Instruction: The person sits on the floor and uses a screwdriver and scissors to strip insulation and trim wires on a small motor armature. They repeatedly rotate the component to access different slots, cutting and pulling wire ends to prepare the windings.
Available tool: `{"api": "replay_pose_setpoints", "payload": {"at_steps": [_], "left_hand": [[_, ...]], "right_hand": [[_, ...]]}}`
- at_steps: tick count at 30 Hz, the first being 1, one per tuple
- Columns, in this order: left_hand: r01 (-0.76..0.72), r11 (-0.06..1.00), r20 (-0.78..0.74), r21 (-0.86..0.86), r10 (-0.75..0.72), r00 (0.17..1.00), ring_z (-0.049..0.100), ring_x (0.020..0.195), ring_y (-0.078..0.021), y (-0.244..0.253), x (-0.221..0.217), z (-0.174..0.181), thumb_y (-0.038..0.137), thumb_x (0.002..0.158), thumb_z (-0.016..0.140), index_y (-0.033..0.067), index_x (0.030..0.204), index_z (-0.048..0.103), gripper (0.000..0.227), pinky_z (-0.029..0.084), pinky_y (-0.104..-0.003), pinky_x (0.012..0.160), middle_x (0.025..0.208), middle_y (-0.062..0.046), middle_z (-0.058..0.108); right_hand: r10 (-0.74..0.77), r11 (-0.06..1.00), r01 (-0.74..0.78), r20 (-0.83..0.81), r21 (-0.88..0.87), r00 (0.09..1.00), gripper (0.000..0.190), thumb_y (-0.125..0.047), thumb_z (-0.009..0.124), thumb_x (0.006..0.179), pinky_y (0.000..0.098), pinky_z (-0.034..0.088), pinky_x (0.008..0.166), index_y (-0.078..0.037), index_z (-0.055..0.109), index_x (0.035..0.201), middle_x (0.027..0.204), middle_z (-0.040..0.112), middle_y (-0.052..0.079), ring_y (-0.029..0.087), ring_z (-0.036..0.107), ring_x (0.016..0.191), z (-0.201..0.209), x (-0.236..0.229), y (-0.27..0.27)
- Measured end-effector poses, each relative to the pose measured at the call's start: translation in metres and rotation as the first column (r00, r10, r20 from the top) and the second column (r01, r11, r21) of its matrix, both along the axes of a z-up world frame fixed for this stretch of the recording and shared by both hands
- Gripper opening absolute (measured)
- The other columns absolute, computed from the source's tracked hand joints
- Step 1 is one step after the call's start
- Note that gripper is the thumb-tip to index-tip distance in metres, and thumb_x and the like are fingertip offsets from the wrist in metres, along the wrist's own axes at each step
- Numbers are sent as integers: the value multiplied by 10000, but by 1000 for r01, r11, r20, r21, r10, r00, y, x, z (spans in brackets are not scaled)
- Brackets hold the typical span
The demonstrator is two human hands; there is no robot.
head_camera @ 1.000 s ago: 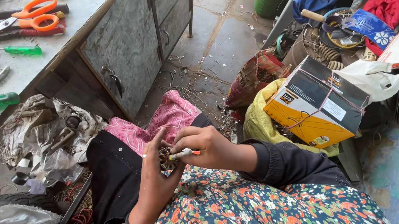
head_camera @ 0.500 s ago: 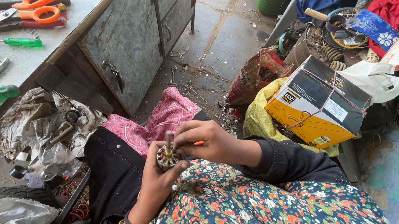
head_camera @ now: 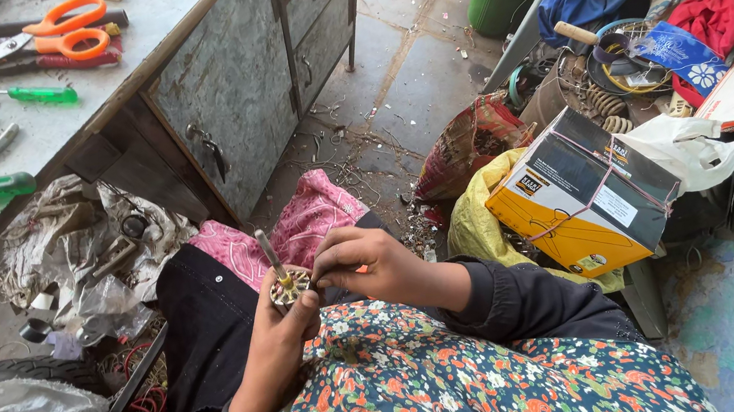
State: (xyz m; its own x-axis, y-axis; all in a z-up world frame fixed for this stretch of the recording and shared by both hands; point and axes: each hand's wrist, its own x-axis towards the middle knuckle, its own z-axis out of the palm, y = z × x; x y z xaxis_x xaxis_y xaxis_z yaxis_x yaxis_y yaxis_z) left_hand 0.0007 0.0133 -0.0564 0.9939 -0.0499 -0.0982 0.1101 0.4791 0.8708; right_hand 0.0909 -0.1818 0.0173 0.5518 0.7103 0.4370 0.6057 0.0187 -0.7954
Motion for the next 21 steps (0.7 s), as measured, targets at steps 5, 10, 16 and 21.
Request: {"api": "replay_pose_setpoints", "payload": {"at_steps": [5,10,16,21], "left_hand": [[-11,1000,9,23,11,1000,452,628,-44,0,2,-9,102,944,709,61,1214,503,343,359,-216,514,817,24,534],[-24,1000,-9,-16,24,1000,443,580,-39,-1,5,-12,102,932,681,81,1259,493,377,347,-218,476,787,25,539],[-9,979,-66,-204,-4,998,392,541,-44,0,5,-7,139,985,638,57,1217,509,277,321,-215,460,755,27,506],[10,979,-128,-203,-37,991,375,538,-36,0,5,2,200,1038,640,57,1128,539,197,310,-205,456,755,23,486]], "right_hand": [[-60,994,60,7,-87,998,233,-74,749,943,337,601,898,-53,693,1168,1107,690,91,245,731,1024,1,-5,0],[-28,994,54,243,-99,969,406,-70,733,934,395,559,992,-28,638,1326,1258,645,161,327,683,1143,3,-10,2],[50,981,60,545,-182,837,435,-59,687,886,435,518,1064,40,636,1306,1288,634,191,335,645,1199,1,-8,1],[80,973,95,691,-212,719,334,-131,639,882,422,533,1016,28,687,1173,1244,660,162,302,663,1151,3,-1,-3]]}}
